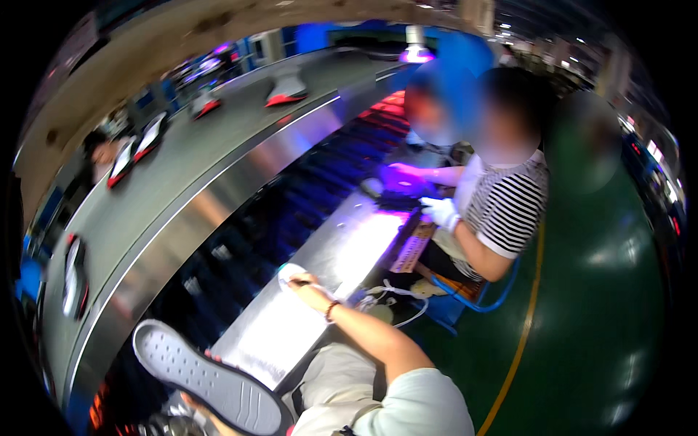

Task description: The person picks up shoe insoles from a conveyor belt and applies a substance to the bottom surface using a brush. The person repeatedly dips the brush into a container and coats the insole, then places it back on the belt. Another worker is visible nearby performing a similar task.

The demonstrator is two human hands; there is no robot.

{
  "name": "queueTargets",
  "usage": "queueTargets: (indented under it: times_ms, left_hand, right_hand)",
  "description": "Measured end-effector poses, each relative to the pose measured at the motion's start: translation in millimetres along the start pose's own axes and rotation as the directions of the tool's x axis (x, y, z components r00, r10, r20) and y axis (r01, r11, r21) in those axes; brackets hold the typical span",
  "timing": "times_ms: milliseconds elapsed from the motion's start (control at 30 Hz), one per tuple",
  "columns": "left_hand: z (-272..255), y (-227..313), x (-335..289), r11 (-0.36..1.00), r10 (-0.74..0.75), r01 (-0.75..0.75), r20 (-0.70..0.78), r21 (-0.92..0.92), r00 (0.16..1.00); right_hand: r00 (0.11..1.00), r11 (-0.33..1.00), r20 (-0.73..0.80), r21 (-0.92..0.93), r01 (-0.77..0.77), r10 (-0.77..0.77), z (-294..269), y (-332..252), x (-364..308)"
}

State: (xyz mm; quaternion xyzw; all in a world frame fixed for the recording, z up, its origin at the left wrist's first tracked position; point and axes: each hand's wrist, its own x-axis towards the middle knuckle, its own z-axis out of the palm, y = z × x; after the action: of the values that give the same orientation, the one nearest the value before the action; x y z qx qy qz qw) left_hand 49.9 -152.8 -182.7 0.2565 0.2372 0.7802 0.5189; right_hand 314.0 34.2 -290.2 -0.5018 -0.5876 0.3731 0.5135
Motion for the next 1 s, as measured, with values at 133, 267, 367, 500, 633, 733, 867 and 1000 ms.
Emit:
queueTargets:
  times_ms: [133, 267, 367, 500, 633, 733, 867, 1000]
  left_hand:
    - [-23, 10, -4, 0.999, -0.014, 0.01, -0.08, -0.046, 0.997]
    - [-7, 6, -8, 0.972, -0.233, 0.196, -0.394, -0.132, 0.889]
    - [-1, -7, 5, 0.944, -0.306, 0.24, -0.331, -0.225, 0.893]
    - [27, -25, 6, 0.912, -0.385, 0.324, -0.246, -0.252, 0.89]
    - [54, -37, 7, 0.942, -0.313, 0.271, -0.229, -0.197, 0.922]
    - [63, -39, 4, 0.954, -0.282, 0.255, -0.183, -0.157, 0.942]
    - [57, -45, 1, 0.953, -0.274, 0.247, -0.145, -0.177, 0.951]
    - [51, -49, 0, 0.951, -0.279, 0.251, -0.151, -0.182, 0.948]
  right_hand:
    - [0.865, 0.862, 0.361, -0.485, -0.145, 0.349, -15, -23, -16]
    - [0.906, 0.881, 0.317, 0.288, -0.374, 0.281, -26, -70, -30]
    - [0.876, 0.734, 0.415, 0.512, -0.447, 0.244, -22, -129, -34]
    - [0.788, 0.712, 0.616, 0.543, -0.445, 0.023, 0, -173, -38]
    - [0.747, 0.755, 0.664, 0.502, -0.422, -0.024, 29, -193, -24]
    - [0.779, 0.793, 0.625, 0.499, -0.349, -0.05, 37, -201, -20]
    - [0.782, 0.828, 0.62, 0.468, -0.309, -0.059, 44, -203, -17]
    - [0.776, 0.828, 0.629, 0.459, -0.322, -0.047, 45, -207, -15]
